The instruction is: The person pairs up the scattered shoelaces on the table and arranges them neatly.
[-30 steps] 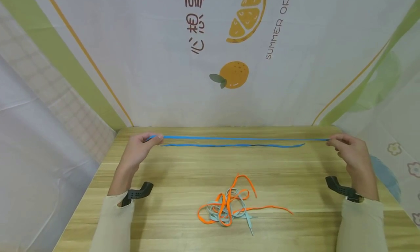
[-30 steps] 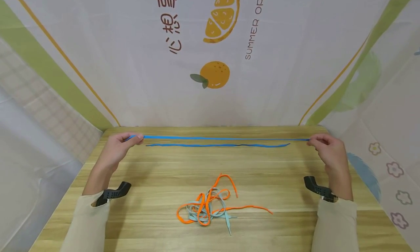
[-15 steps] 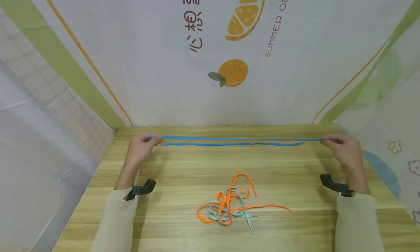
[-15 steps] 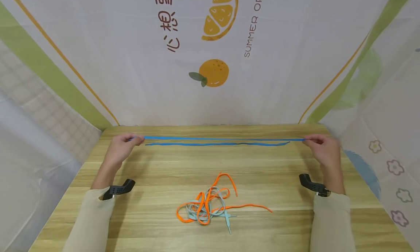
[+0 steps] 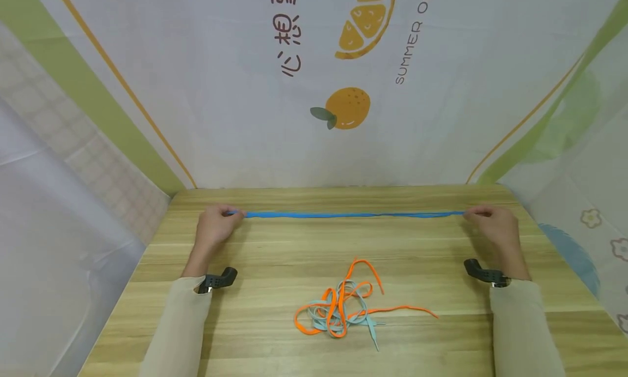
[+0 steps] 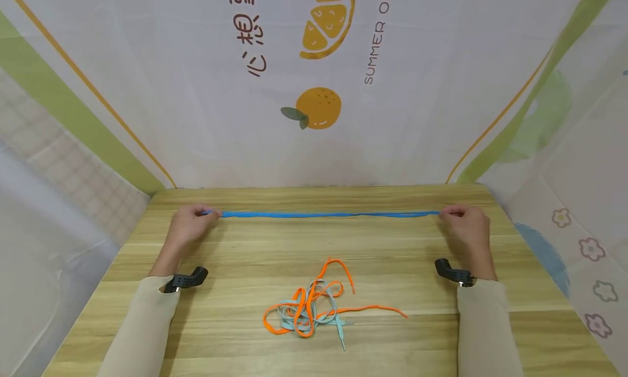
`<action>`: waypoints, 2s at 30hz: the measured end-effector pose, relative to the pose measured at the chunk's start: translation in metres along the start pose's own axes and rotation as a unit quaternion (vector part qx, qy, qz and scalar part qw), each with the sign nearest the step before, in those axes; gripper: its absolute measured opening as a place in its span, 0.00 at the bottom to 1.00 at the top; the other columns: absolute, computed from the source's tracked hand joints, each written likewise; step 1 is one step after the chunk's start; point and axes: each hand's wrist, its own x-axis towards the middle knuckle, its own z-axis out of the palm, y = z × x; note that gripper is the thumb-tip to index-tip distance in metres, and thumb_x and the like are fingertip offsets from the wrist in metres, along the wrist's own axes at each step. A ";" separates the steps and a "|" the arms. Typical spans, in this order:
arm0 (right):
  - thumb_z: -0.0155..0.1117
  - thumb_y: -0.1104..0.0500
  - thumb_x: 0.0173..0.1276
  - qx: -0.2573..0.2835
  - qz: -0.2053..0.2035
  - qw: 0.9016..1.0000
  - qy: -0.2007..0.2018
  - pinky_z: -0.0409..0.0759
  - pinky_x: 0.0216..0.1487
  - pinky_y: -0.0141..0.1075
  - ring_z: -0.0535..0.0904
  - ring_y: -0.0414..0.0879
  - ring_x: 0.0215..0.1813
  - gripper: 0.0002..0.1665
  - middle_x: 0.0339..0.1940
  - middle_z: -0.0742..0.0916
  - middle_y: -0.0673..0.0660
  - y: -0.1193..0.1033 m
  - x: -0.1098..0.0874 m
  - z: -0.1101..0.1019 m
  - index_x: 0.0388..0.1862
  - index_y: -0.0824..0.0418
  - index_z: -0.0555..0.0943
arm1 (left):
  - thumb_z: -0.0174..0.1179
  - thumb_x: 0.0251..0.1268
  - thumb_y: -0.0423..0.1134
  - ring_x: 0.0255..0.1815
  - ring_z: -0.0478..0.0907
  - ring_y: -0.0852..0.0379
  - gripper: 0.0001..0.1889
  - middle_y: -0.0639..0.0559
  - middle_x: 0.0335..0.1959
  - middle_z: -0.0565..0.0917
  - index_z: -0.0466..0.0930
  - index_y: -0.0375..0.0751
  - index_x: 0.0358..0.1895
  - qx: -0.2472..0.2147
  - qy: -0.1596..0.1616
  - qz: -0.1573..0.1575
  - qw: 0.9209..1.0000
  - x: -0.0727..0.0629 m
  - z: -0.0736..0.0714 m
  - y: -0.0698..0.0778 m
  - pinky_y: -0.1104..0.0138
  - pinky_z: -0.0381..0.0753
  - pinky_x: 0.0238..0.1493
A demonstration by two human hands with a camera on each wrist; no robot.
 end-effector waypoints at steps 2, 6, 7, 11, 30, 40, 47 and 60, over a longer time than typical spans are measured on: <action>0.66 0.50 0.82 -0.002 -0.002 1.000 -0.001 0.76 0.46 0.45 0.83 0.65 0.53 0.24 0.54 0.90 0.72 0.002 0.000 0.003 0.54 0.73 0.89 | 0.66 0.79 0.49 0.57 0.83 0.37 0.20 0.35 0.57 0.90 0.93 0.34 0.54 0.012 -0.003 0.001 1.000 0.002 0.001 -0.002 0.49 0.79 0.54; 0.67 0.49 0.81 0.030 0.033 0.999 -0.015 0.79 0.44 0.42 0.83 0.60 0.51 0.24 0.55 0.90 0.70 0.005 -0.002 0.011 0.56 0.70 0.89 | 0.65 0.79 0.48 0.58 0.84 0.35 0.19 0.35 0.56 0.90 0.93 0.34 0.52 0.030 -0.012 -0.002 0.999 0.005 0.004 -0.005 0.46 0.79 0.56; 0.67 0.49 0.81 0.035 0.039 0.999 -0.014 0.79 0.43 0.41 0.83 0.58 0.50 0.23 0.54 0.90 0.68 0.005 -0.003 0.013 0.56 0.68 0.90 | 0.65 0.79 0.48 0.58 0.84 0.35 0.19 0.35 0.56 0.90 0.93 0.34 0.51 0.034 -0.014 -0.004 0.999 0.006 0.005 -0.006 0.45 0.79 0.57; 0.71 0.49 0.77 0.024 0.036 0.999 -0.004 0.79 0.43 0.41 0.84 0.55 0.47 0.22 0.50 0.92 0.64 0.007 -0.002 0.019 0.54 0.67 0.91 | 0.64 0.78 0.47 0.58 0.84 0.34 0.18 0.35 0.57 0.90 0.93 0.35 0.52 0.052 -0.020 -0.010 0.998 0.007 0.008 -0.007 0.45 0.79 0.54; 0.69 0.50 0.80 -0.004 0.016 1.000 -0.002 0.74 0.65 0.65 0.80 0.74 0.62 0.23 0.58 0.89 0.74 0.004 0.006 0.034 0.54 0.71 0.90 | 0.65 0.76 0.50 0.52 0.86 0.33 0.18 0.34 0.57 0.90 0.94 0.39 0.51 0.092 -0.017 -0.021 0.995 0.014 0.010 -0.011 0.52 0.79 0.39; 0.68 0.52 0.81 -0.005 0.020 1.000 0.006 0.69 0.67 0.68 0.77 0.76 0.61 0.22 0.55 0.90 0.73 0.006 0.008 0.037 0.54 0.72 0.90 | 0.65 0.77 0.50 0.49 0.87 0.35 0.18 0.35 0.54 0.91 0.94 0.38 0.52 0.100 -0.017 -0.021 0.995 0.016 0.012 -0.011 0.54 0.79 0.37; 0.70 0.52 0.80 -0.009 0.013 1.000 0.008 0.69 0.69 0.67 0.78 0.76 0.64 0.21 0.57 0.89 0.73 0.006 0.007 0.037 0.53 0.70 0.90 | 0.66 0.77 0.49 0.46 0.86 0.38 0.18 0.36 0.52 0.91 0.93 0.37 0.51 0.101 -0.018 -0.017 0.995 0.014 0.012 -0.010 0.55 0.78 0.36; 0.70 0.52 0.80 -0.016 0.009 1.000 0.002 0.68 0.70 0.66 0.79 0.74 0.64 0.20 0.57 0.90 0.72 0.008 0.007 0.036 0.54 0.68 0.91 | 0.67 0.77 0.49 0.52 0.86 0.34 0.18 0.37 0.52 0.90 0.91 0.36 0.53 0.111 -0.032 -0.026 0.993 0.013 0.010 -0.009 0.47 0.82 0.44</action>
